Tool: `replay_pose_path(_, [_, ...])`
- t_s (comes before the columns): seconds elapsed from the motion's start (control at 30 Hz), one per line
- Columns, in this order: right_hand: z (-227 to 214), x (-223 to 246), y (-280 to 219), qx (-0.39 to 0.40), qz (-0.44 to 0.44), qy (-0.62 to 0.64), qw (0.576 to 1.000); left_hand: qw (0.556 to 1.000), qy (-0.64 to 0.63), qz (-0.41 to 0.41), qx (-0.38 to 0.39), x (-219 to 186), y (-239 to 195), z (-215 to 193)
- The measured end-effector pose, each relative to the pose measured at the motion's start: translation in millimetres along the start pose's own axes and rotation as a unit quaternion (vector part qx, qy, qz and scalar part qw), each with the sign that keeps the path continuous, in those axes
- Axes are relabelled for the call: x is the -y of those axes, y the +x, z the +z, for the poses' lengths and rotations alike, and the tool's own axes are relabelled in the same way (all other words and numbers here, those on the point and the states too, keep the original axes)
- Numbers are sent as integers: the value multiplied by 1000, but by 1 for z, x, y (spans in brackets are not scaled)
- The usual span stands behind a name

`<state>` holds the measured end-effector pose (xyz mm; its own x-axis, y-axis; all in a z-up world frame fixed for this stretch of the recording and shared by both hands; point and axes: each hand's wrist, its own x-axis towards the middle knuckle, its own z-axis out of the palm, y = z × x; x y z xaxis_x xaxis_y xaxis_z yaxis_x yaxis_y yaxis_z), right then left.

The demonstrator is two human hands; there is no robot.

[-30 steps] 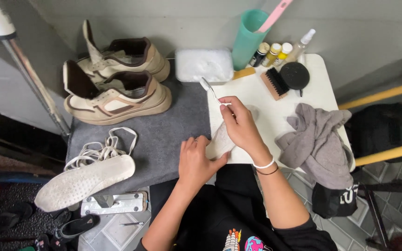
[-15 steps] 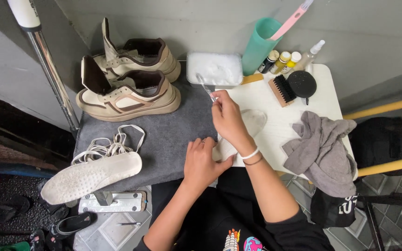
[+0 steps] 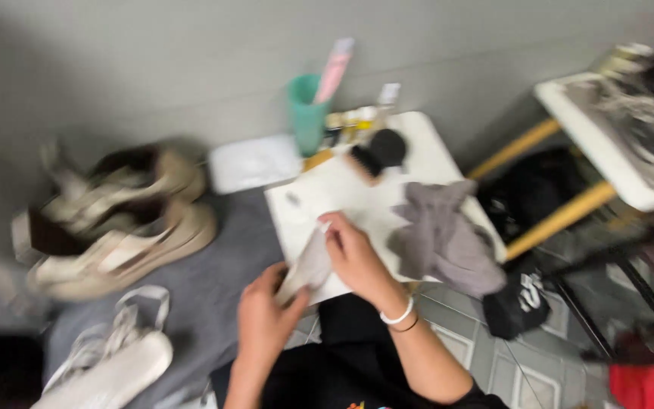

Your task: The person cleans a white shoe insole by first scrubbing it with a toothbrush dipped in a soapy solution. They then wipe the insole with a gray cloth and scrub it again with a wooden brush. Finally, they wipe the insole with the cloth once more.

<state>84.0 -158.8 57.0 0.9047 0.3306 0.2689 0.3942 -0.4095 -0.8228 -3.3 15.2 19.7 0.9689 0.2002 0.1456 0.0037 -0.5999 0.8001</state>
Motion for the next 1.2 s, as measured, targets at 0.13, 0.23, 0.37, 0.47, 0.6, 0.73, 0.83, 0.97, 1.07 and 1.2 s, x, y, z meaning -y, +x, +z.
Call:
replay_pose_path(0.13, [-37,17,-31,78,103,-80,988,995,-6,-92,46,-3,-11,-9])
replay_pose_path(0.23, [-40,7,-41,34,62,-86,994,987,-21,-158,34,0,-19,-7])
replay_pose_path(0.37, [-41,-7,-43,93,126,-102,982,982,60,-181,-10,6,-23,3])
replay_pose_path(0.47, [-45,-9,-43,84,92,-121,985,973,94,-207,-30,25,-25,15])
replay_pose_path(0.6, [-50,-12,-41,80,111,-139,981,970,100,-210,-66,25,-30,20])
replay_pose_path(0.73, [-52,-19,-42,73,83,-135,985,970,102,-214,-56,17,-31,12])
replay_pose_path(0.83, [-55,-32,-40,57,56,-134,988,979,26,-197,-55,15,-29,11])
replay_pose_path(0.97, [-59,-24,-36,56,64,-138,987,989,-5,-139,-54,2,-32,4])
replay_pose_path(1.07, [-55,-16,-26,93,99,-43,990,991,-19,-115,-64,1,-34,4])
replay_pose_path(1.2, [-34,-14,4,55,119,59,990,992,-27,-121,-37,2,-33,2])
